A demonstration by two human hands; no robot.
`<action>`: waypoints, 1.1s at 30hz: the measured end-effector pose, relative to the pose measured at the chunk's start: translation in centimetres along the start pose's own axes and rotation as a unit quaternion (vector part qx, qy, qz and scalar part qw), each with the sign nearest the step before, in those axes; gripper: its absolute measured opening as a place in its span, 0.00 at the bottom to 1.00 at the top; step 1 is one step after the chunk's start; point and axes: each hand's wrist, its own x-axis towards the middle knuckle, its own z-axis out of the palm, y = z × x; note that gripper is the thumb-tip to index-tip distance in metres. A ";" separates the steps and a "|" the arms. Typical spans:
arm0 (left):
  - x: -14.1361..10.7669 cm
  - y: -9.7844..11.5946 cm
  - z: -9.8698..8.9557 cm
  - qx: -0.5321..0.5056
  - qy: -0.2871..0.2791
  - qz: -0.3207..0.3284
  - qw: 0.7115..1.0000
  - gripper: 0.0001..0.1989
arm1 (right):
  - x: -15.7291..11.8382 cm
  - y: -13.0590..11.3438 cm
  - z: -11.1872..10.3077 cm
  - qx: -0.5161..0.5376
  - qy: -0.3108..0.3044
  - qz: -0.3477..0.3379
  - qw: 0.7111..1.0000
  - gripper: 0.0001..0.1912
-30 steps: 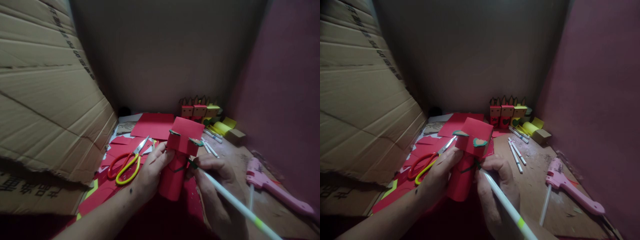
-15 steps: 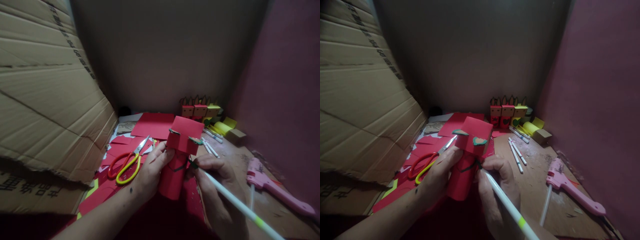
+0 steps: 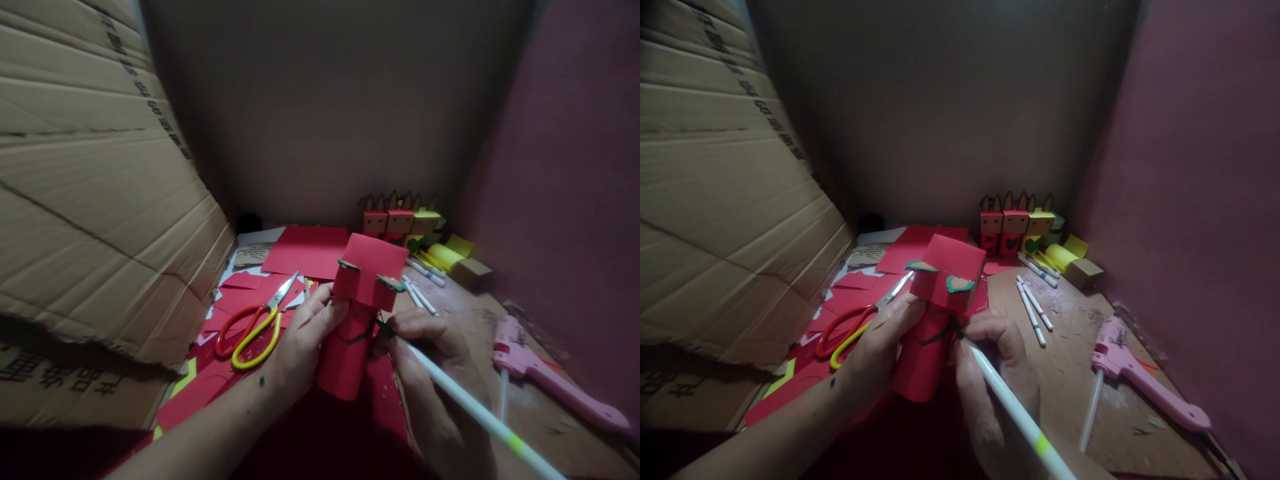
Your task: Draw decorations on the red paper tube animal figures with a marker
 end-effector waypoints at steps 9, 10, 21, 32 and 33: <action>-0.1 -0.1 0.2 -0.010 -0.021 -0.007 1.000 0.16 | -0.1 0.1 -0.2 0.027 -0.017 -0.005 0.999 0.10; -0.1 -0.1 0.3 -0.012 -0.024 -0.007 1.000 0.16 | 0.0 0.0 -0.2 0.030 -0.016 -0.005 0.999 0.10; 0.0 -0.2 0.1 -0.011 -0.016 -0.005 1.000 0.15 | 0.1 0.0 0.0 0.018 -0.007 0.001 1.000 0.09; 0.0 0.1 0.4 -0.017 -0.019 -0.007 1.000 0.16 | 0.0 -0.1 -0.1 0.037 -0.003 0.006 0.999 0.08; 0.0 0.1 0.4 -0.015 -0.016 -0.006 1.000 0.16 | -0.1 -0.1 -0.1 0.035 -0.007 0.004 0.999 0.09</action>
